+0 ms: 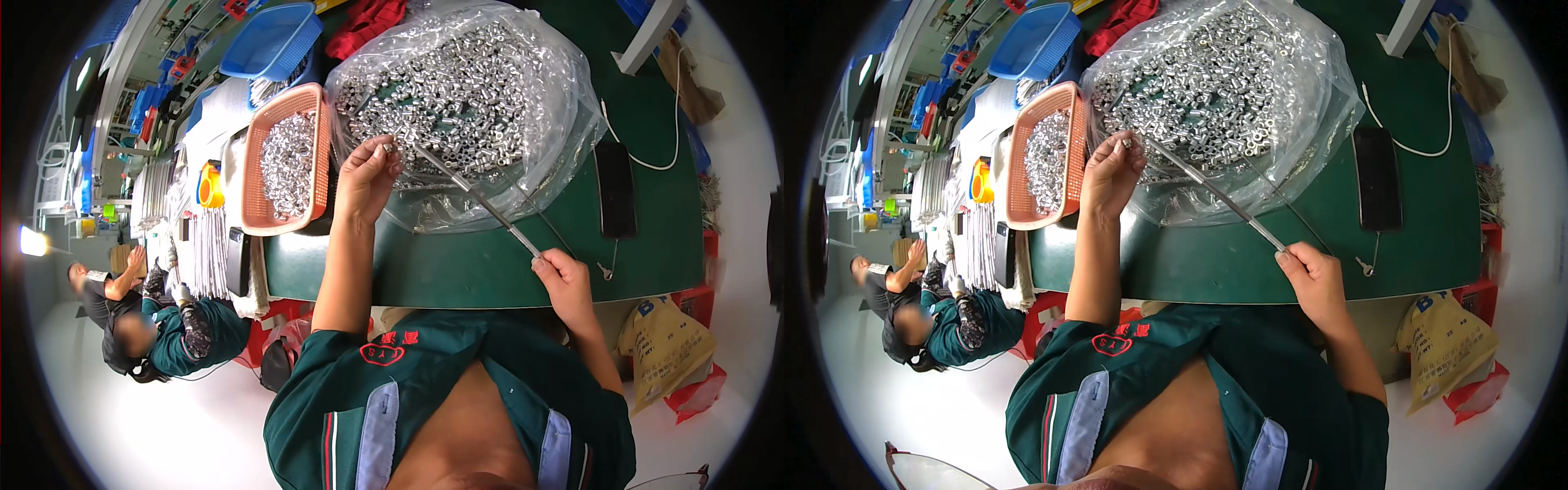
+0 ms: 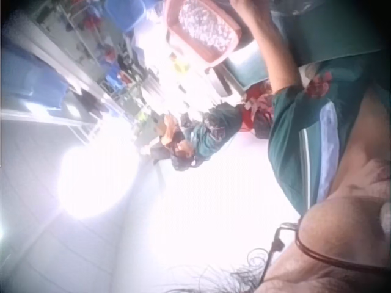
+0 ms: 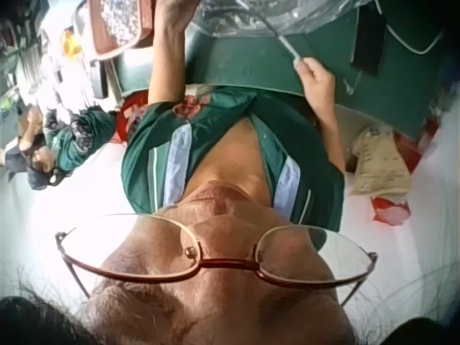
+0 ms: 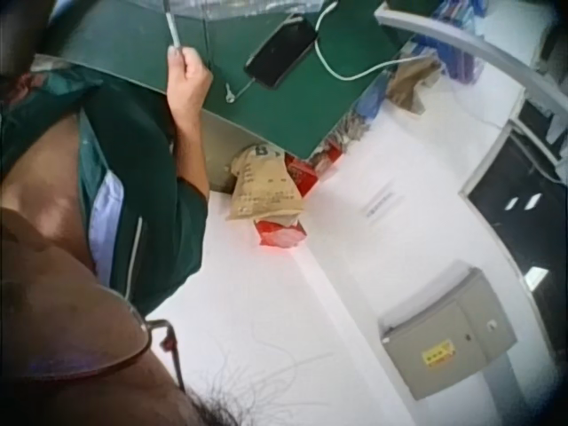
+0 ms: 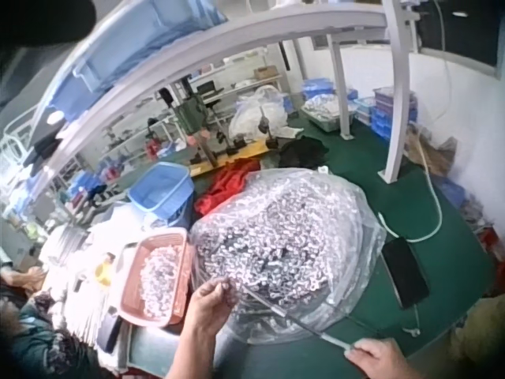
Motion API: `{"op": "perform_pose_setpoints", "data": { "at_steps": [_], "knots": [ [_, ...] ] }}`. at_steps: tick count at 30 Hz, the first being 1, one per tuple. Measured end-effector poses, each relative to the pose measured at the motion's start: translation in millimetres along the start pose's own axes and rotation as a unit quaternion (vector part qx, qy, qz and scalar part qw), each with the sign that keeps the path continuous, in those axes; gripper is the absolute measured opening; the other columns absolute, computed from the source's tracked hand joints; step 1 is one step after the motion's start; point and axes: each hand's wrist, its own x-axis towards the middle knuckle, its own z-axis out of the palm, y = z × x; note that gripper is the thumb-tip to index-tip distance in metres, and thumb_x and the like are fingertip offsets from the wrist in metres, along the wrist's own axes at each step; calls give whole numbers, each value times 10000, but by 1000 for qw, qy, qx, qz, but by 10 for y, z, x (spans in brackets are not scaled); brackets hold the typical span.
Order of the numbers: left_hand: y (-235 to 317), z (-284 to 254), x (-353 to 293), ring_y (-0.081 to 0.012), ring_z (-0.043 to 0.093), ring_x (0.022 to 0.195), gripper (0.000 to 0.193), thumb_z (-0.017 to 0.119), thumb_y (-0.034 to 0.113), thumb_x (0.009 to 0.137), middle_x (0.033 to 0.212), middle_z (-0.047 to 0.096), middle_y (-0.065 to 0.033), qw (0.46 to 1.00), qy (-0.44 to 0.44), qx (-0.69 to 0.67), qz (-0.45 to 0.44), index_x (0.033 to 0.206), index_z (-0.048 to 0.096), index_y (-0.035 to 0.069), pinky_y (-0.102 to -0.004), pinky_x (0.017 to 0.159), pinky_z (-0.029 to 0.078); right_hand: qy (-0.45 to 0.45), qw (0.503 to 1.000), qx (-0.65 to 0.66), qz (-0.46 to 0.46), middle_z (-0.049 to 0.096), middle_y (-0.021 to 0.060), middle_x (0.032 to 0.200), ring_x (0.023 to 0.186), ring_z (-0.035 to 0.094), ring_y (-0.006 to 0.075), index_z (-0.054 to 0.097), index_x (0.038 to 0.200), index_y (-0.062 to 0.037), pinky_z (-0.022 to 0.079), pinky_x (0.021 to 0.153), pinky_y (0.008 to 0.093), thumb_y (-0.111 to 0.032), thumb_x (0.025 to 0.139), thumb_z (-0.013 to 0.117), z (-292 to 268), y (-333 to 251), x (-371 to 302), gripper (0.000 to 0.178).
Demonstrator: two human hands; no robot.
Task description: The person uses a metal rod to pick up small cylindrical metal parts from a large plastic bag and places them into a pink basket. The task involves repetitive one-at-a-time handling of the parts using the rod as a tool.
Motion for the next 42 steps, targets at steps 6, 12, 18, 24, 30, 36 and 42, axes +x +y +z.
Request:
{"op": "perform_pose_setpoints", "data": {
  "at_steps": [6, 12, 18, 24, 30, 36, 42],
  "knots": [
    [-114, 73, 17, -145, 516, 784, 203, 670, 131, 858, 911, 561, -54, 976, -47, -200, -72, 1021, 604, 29, -267, 696, 439, 3, 1000, -23, -7, 422, 15, 563, 544, 372, 61, 567, 786, 17, 325, 487, 249, -105, 882, 627, 29, 6, -3, 166],
    [-181, 242, -37, -134, 544, 754, 178, 681, 85, 841, 835, 608, -46, 990, -13, -122, -66, 995, 617, 21, -277, 707, 454, 5, 999, -50, -9, 439, 44, 554, 505, 385, 96, 573, 783, 5, 334, 480, 271, -116, 874, 633, 44, -6, 0, 163],
    [-181, 370, -117, -147, 601, 750, 82, 644, -2, 849, 863, 655, -70, 995, 54, 26, 84, 929, 629, 9, -271, 731, 490, 17, 997, -72, -21, 465, 64, 564, 491, 415, 137, 577, 782, -6, 345, 481, 286, -130, 873, 632, 61, 20, -11, 163],
    [-332, 484, -228, -151, 613, 811, 93, 651, 8, 848, 881, 656, -71, 983, 108, -47, 139, 933, 615, 15, -298, 776, 493, 41, 993, -98, -60, 495, 70, 584, 497, 443, 145, 588, 791, -15, 360, 490, 281, -132, 872, 636, 107, 18, -44, 150],
    [-204, 484, -252, -126, 586, 782, 174, 668, 1, 827, 902, 632, -73, 976, 87, 93, 175, 981, 588, -11, -267, 754, 486, 5, 997, -74, -39, 518, 73, 599, 498, 467, 158, 592, 799, -24, 372, 493, 280, -132, 869, 638, 17, 14, -30, 136],
    [-104, 474, -270, -150, 593, 841, 268, 639, -23, 836, 960, 626, -86, 966, 117, 188, 134, 1092, 559, -28, -283, 773, 484, 56, 985, -135, -92, 485, 55, 587, 511, 435, 115, 597, 806, -26, 362, 489, 274, -151, 881, 633, 147, 37, -72, 150],
    [-202, 667, -367, -193, 613, 939, 412, 623, -53, 825, 1018, 634, -129, 986, 15, 123, 115, 1218, 498, -40, -299, 812, 483, -103, 987, 75, 97, 449, -13, 606, 577, 408, 53, 593, 793, -23, 344, 523, 246, -181, 921, 593, -76, -21, 13, 204]
  ]
}}
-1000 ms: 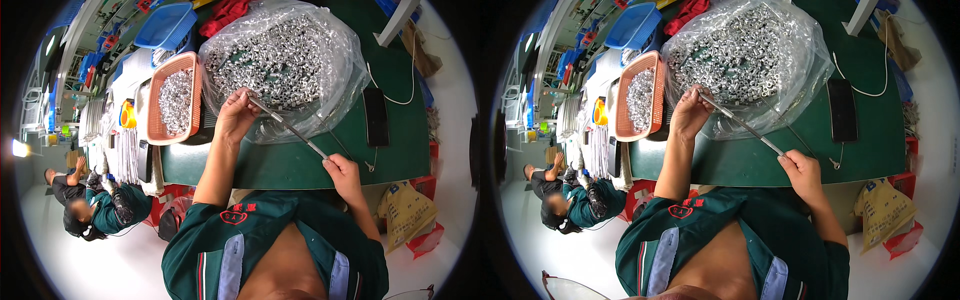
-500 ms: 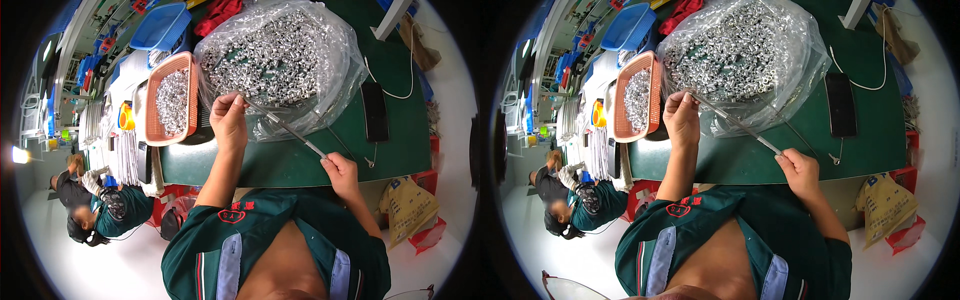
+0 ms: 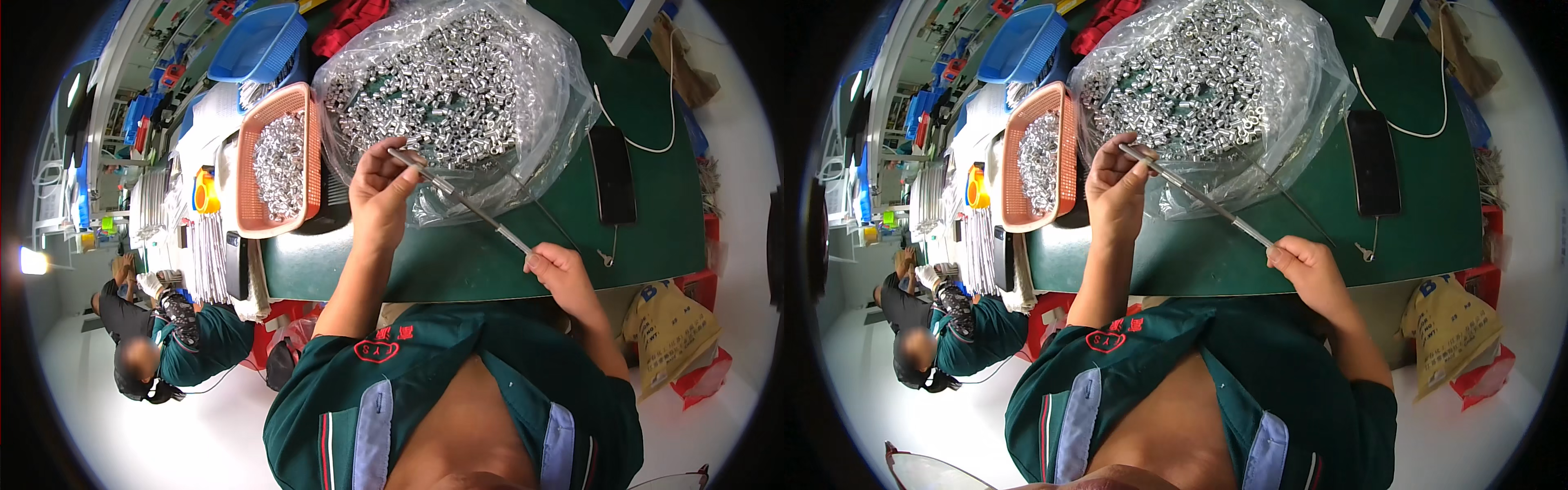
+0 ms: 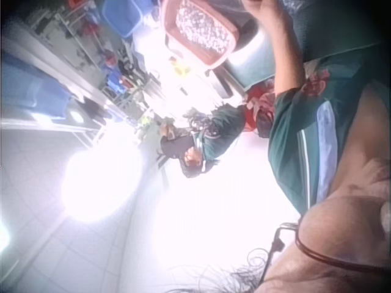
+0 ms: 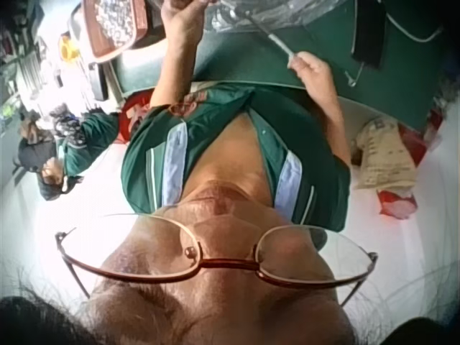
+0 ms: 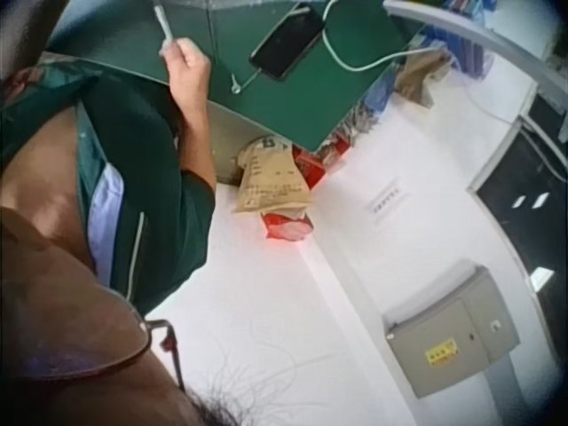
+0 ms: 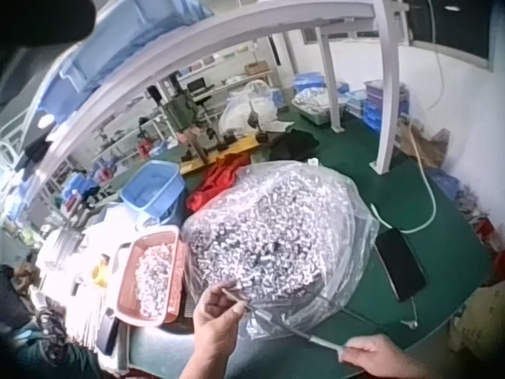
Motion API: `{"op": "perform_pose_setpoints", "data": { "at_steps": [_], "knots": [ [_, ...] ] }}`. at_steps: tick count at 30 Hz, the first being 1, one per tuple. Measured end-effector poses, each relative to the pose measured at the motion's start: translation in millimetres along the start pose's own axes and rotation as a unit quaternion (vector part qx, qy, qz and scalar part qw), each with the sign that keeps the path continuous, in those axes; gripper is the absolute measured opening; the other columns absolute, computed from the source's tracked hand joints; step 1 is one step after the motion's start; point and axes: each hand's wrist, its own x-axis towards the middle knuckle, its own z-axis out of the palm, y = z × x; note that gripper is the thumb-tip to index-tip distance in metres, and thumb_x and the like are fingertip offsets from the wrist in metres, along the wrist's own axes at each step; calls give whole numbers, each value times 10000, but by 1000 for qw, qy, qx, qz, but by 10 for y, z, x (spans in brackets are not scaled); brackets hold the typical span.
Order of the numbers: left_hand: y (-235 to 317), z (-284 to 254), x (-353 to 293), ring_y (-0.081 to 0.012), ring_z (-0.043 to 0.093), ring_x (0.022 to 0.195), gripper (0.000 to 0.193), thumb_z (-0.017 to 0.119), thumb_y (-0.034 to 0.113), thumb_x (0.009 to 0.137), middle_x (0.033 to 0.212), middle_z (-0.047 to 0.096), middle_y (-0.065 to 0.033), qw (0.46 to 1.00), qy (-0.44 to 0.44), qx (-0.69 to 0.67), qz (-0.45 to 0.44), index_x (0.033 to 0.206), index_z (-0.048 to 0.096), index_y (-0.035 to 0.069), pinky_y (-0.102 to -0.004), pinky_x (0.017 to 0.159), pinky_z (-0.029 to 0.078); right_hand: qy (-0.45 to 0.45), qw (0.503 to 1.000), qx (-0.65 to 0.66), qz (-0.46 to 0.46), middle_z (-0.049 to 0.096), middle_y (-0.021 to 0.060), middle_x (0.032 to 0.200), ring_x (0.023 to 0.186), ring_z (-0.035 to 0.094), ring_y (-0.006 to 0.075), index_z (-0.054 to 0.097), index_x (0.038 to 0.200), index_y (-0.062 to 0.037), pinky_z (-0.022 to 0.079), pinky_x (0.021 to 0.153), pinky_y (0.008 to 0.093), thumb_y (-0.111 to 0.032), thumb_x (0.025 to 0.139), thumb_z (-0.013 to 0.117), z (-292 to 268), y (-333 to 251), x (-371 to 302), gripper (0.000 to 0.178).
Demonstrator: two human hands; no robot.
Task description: The person uses a metal rod to pick up small cylindrical metal parts from a large plastic bag and places them into a pink basket. The task involves repetitive one-at-a-time handling of the parts using the rod as a tool.
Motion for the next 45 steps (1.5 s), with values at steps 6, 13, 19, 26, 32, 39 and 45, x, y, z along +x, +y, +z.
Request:
{"op": "perform_pose_setpoints", "data": {
  "at_steps": [6, 13, 19, 26, 32, 39, 45],
  "knots": [
    [-4, -106, 85, -153, 624, 833, 517, 673, -8, 811, 923, 657, -77, 935, -98, 337, -42, 1293, 487, -13, -275, 776, 493, 59, 997, -20, -44, 466, -36, 628, 606, 395, 30, 602, 805, 11, 329, 546, 211, -170, 928, 581, 58, -24, 24, 220],
    [-43, -437, 509, -271, 612, 817, 140, 680, 110, 763, 851, 647, -113, 674, -71, 718, 157, 882, 693, 37, -363, 756, 484, 76, 995, -21, -56, 478, -32, 636, 617, 408, 33, 604, 824, 17, 345, 548, 213, -141, 924, 585, 91, -23, 18, 188],
    [-131, -446, 502, -314, 578, 878, 126, 670, 93, 739, 841, 632, -114, 652, -88, 739, 145, 856, 660, 47, -405, 793, 464, 80, 994, -23, -65, 467, -32, 635, 619, 396, 33, 596, 824, 19, 343, 548, 214, -124, 916, 598, 97, -1, 16, 170],
    [-146, -515, 425, -277, 606, 823, 189, 668, 40, 747, 876, 654, -121, 648, -125, 724, 199, 936, 663, 35, -368, 763, 486, 80, 993, -36, -76, 457, -29, 619, 606, 392, 34, 596, 817, 15, 343, 538, 219, -130, 912, 603, 107, 16, 32, 174],
    [-124, -624, 385, -119, 607, 829, 179, 645, 41, 856, 952, 671, -86, 968, 33, 249, -13, 1021, 644, -28, -251, 765, 479, 89, 991, -45, -86, 473, -15, 609, 599, 406, 37, 598, 810, 17, 351, 535, 224, -139, 910, 606, 117, 42, 40, 185],
    [-36, -636, 368, -183, 633, 856, 194, 661, 43, 851, 974, 668, -134, 998, -48, -1, -32, 1024, 622, -35, -304, 776, 513, 80, 991, -64, -83, 467, -16, 594, 583, 400, 39, 598, 807, 17, 346, 518, 228, -139, 901, 615, 128, 47, 42, 182],
    [-33, -665, 350, -179, 630, 852, 194, 666, 34, 845, 973, 668, -120, 998, -58, 30, -13, 1023, 637, -38, -294, 782, 507, 66, 991, -86, -79, 433, -7, 576, 564, 375, 46, 578, 798, 17, 332, 496, 245, -129, 896, 617, 139, 15, 35, 181]
  ]
}}
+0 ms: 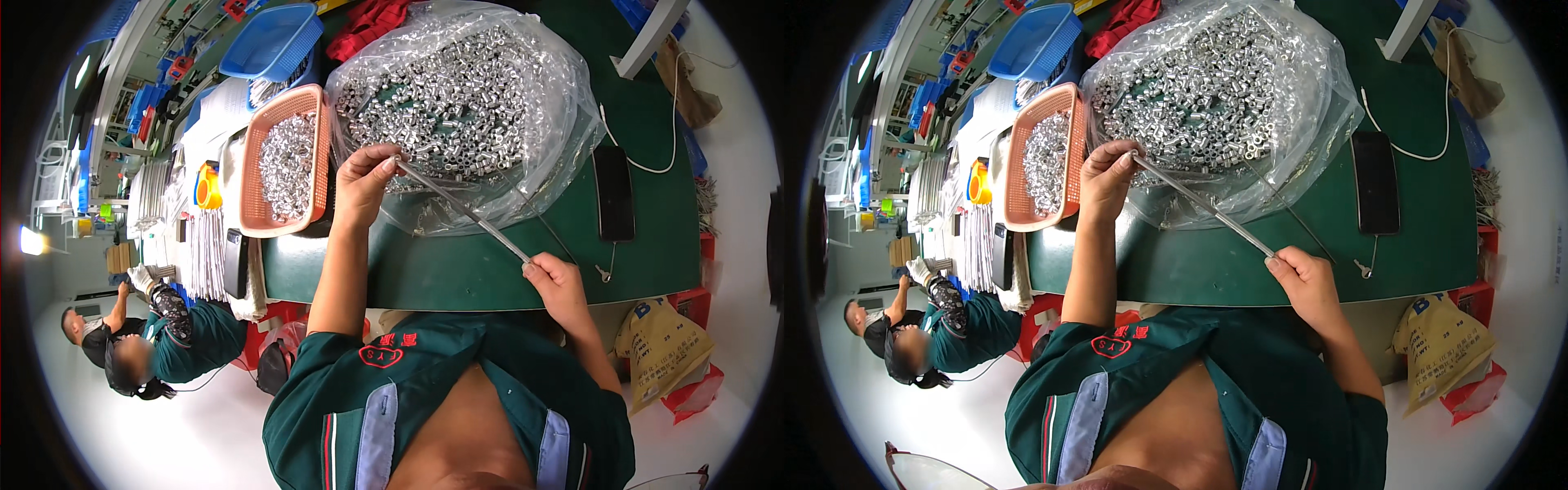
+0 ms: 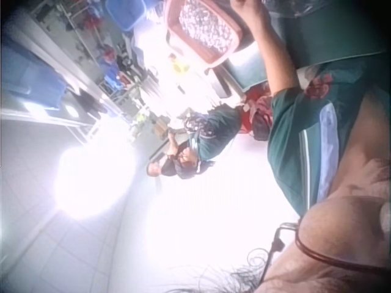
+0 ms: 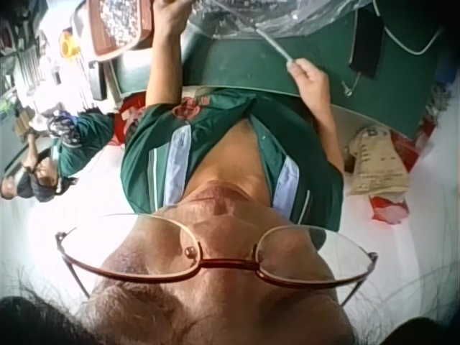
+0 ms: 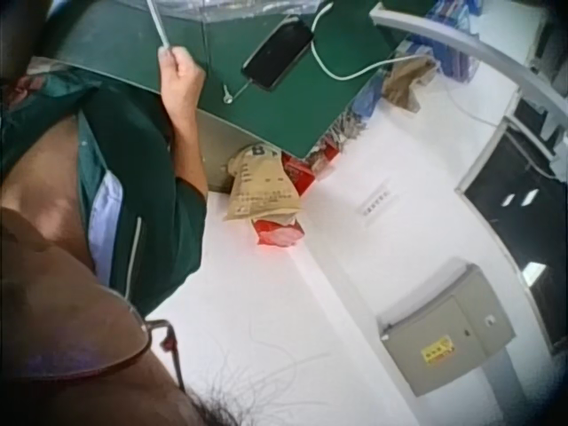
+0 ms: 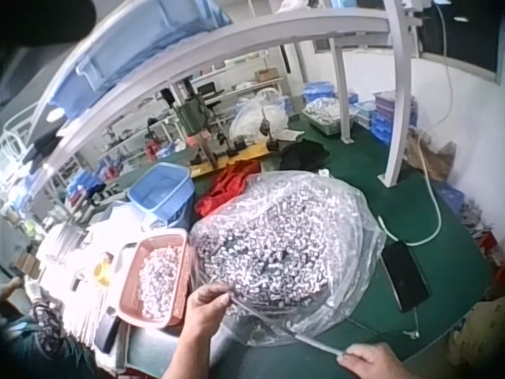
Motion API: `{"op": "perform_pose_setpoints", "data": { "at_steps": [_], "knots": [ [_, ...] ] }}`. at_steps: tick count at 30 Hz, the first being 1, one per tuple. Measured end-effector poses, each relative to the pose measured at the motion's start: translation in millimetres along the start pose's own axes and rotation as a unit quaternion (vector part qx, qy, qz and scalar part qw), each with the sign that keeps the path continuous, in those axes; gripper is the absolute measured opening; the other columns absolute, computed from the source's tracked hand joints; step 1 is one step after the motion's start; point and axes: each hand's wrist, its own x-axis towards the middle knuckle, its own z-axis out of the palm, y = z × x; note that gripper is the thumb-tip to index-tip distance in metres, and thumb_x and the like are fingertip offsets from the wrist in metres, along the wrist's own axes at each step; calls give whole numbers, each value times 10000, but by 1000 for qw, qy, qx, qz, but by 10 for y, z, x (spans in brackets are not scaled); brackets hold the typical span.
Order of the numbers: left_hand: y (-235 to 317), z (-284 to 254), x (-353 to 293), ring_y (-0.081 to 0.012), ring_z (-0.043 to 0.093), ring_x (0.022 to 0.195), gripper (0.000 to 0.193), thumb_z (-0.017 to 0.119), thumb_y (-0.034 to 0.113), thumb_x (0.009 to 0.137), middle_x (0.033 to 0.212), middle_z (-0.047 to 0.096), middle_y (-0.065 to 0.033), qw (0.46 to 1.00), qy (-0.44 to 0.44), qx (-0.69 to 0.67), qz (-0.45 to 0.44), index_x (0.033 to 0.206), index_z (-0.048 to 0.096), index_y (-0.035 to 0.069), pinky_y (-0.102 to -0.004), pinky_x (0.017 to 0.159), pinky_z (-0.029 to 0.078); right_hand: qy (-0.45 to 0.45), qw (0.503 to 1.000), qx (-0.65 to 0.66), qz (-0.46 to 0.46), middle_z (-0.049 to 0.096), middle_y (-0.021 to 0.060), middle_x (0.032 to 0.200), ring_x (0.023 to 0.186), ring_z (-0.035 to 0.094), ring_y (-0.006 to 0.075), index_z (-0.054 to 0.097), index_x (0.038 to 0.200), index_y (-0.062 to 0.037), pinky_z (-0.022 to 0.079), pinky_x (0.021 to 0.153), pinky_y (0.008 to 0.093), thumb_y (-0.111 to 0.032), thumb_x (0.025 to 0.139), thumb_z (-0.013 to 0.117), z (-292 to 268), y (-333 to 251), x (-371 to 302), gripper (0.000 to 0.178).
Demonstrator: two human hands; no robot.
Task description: The person uses a metal rod to pick up small cylindrical metal parts from a large plastic bag and places them into a pink basket. The task involves repetitive one-at-a-time handling of the parts using the rod as a tool.
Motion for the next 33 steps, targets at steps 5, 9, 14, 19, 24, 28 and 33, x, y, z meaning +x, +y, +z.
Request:
{"op": "perform_pose_setpoints", "data": {
  "at_steps": [5, 9, 14, 19, 24, 28, 33],
  "knots": [
    [151, 5, -41, -132, 607, 860, 166, 668, 44, 849, 933, 663, -59, 989, -12, 148, -9, 1006, 671, -11, -248, 776, 478, -4, 1000, -7, -5, 416, 12, 575, 558, 372, 55, 567, 793, 19, 328, 492, 253, -124, 886, 624, -12, -14, 10, 180],
    [487, 130, -50, -100, 589, 846, 133, 670, 54, 847, 921, 649, -34, 942, -96, 320, -47, 967, 679, -2, -240, 772, 467, -16, 999, -24, -15, 447, -4, 609, 589, 389, 49, 563, 788, 17, 336, 517, 239, -110, 892, 608, -23, -22, -6, 170],
    [286, 234, -111, -85, 581, 819, 324, 726, 61, 793, 860, 637, -24, 973, -149, 68, -162, 1086, 605, -7, -235, 746, 461, 22, 999, -13, -47, 432, 21, 602, 571, 388, 59, 562, 794, 16, 340, 507, 244, -116, 889, 625, 53, 29, -34, 174],
    [199, 345, 2, -119, 627, 818, 172, 706, 89, 805, 887, 674, -80, 850, 4, 525, -55, 950, 670, 4, -263, 735, 487, 45, 998, 32, -21, 438, -7, 602, 578, 384, 51, 567, 792, 19, 336, 513, 233, -107, 902, 611, 11, 30, 1, 173],
    [50, 122, 211, -303, 587, 856, 172, 694, 112, 734, 842, 632, -115, 696, -31, 704, 135, 894, 680, 48, -393, 771, 475, 41, 998, 32, -30, 434, -19, 600, 580, 368, 44, 567, 793, 18, 330, 514, 228, -103, 906, 608, 8, 27, 7, 171],
    [-18, 104, 234, -314, 564, 880, 155, 676, 102, 720, 843, 609, -110, 651, -40, 745, 141, 869, 661, 59, -414, 781, 470, 33, 999, 36, -21, 431, -21, 600, 583, 367, 43, 567, 795, 18, 331, 514, 228, -107, 906, 610, 4, 43, 1, 173],
    [-76, 101, 246, -322, 565, 848, 105, 666, 87, 724, 823, 604, -114, 660, -64, 729, 169, 805, 612, 47, -413, 746, 472, 32, 999, 35, -21, 432, -18, 599, 584, 371, 43, 567, 793, 19, 333, 515, 229, -113, 905, 612, 1, 31, 7, 179]
  ]
}}
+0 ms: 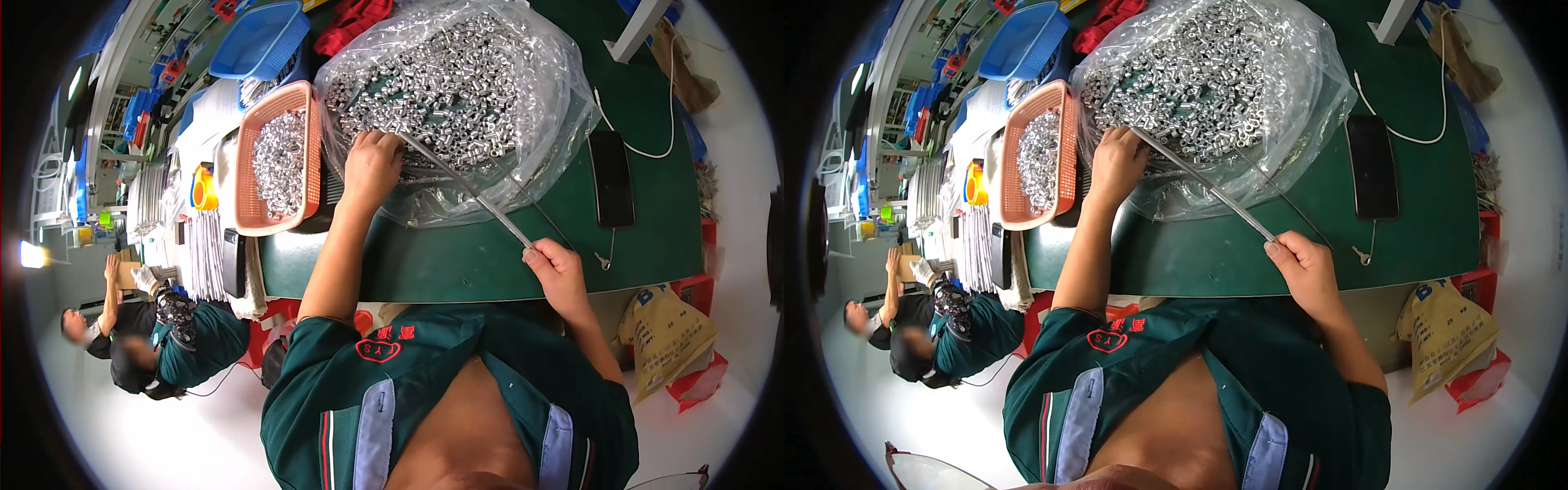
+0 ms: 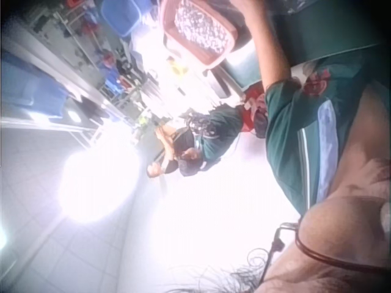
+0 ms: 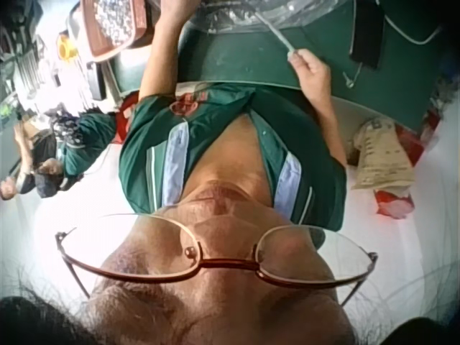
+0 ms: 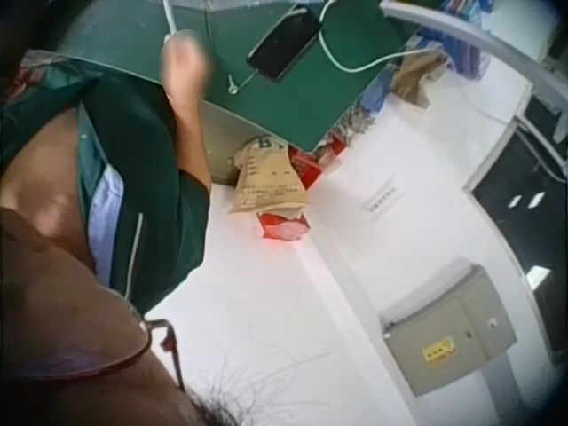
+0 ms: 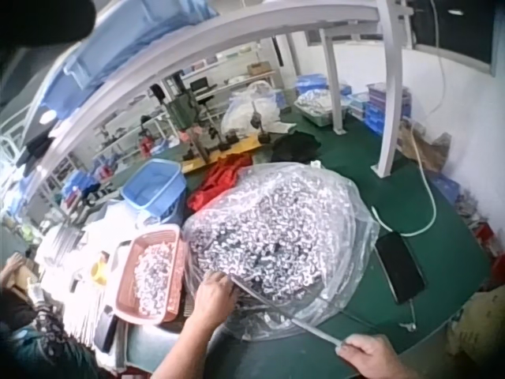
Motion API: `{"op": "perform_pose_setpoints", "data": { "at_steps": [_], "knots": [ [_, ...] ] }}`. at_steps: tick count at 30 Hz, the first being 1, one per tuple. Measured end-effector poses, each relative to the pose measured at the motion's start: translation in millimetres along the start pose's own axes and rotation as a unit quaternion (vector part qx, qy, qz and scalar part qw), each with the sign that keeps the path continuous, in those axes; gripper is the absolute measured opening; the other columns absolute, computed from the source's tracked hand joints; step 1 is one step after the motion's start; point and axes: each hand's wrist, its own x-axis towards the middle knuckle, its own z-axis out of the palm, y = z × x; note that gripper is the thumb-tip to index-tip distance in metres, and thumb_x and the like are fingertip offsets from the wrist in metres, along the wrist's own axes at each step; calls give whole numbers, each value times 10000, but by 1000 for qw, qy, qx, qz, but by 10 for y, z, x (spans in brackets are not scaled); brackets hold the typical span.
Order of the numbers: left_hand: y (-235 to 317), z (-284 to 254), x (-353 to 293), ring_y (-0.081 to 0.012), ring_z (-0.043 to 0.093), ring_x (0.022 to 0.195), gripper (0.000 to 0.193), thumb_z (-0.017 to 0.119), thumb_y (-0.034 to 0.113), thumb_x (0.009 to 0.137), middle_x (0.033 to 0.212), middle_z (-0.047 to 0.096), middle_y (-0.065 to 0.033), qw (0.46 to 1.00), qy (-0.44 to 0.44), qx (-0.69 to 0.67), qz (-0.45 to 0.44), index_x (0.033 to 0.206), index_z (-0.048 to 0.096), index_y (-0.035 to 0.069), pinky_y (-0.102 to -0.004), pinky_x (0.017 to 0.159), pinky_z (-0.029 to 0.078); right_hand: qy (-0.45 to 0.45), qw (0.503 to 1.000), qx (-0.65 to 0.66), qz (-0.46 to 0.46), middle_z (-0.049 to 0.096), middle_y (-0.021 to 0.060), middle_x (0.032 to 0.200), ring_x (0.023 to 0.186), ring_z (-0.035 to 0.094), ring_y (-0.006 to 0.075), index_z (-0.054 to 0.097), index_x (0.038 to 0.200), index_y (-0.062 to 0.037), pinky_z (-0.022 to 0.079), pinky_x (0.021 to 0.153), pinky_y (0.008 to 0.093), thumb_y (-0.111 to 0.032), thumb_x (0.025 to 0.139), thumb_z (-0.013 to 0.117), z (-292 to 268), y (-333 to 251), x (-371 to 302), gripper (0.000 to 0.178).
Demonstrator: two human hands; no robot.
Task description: The person uses a metal rod to pick up small cylindrical metal parts from a large plastic bag and places them into a pink basket. The task involves repetitive one-at-a-time handling of the parts using the rod as a tool.
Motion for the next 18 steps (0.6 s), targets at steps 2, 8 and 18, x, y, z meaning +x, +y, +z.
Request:
{"op": "perform_pose_setpoints", "data": {
  "at_steps": [2, 8, 18],
  "knots": [
    [8, -7, -4, -325, 567, 835, 103, 667, 90, 729, 823, 606, -116, 1000, 4, 6, 12, 791, 598, 45, -414, 733, 472, -3, 1000, 1, 1, 435, -17, 598, 584, 373, 43, 567, 791, 19, 334, 515, 229, -115, 905, 612, 0, 3, 3, 181],
    [21, -1, -3, -330, 580, 811, 141, 680, 110, 741, 816, 616, -121, 1000, -11, -17, -22, 814, 581, 40, -422, 732, 477, -2, 1000, -8, 5, 446, -15, 597, 582, 383, 42, 576, 796, 18, 339, 514, 232, -123, 901, 616, -3, -1, 3, 180],
    [50, 24, -38, -330, 589, 829, 169, 677, 92, 732, 817, 621, -128, 1000, -2, 13, -22, 876, 602, 45, -428, 741, 483, -1, 1000, -17, 9, 442, -13, 586, 576, 383, 42, 584, 799, 12, 341, 510, 236, -136, 901, 620, 4, -1, 6, 184]
  ]
}}
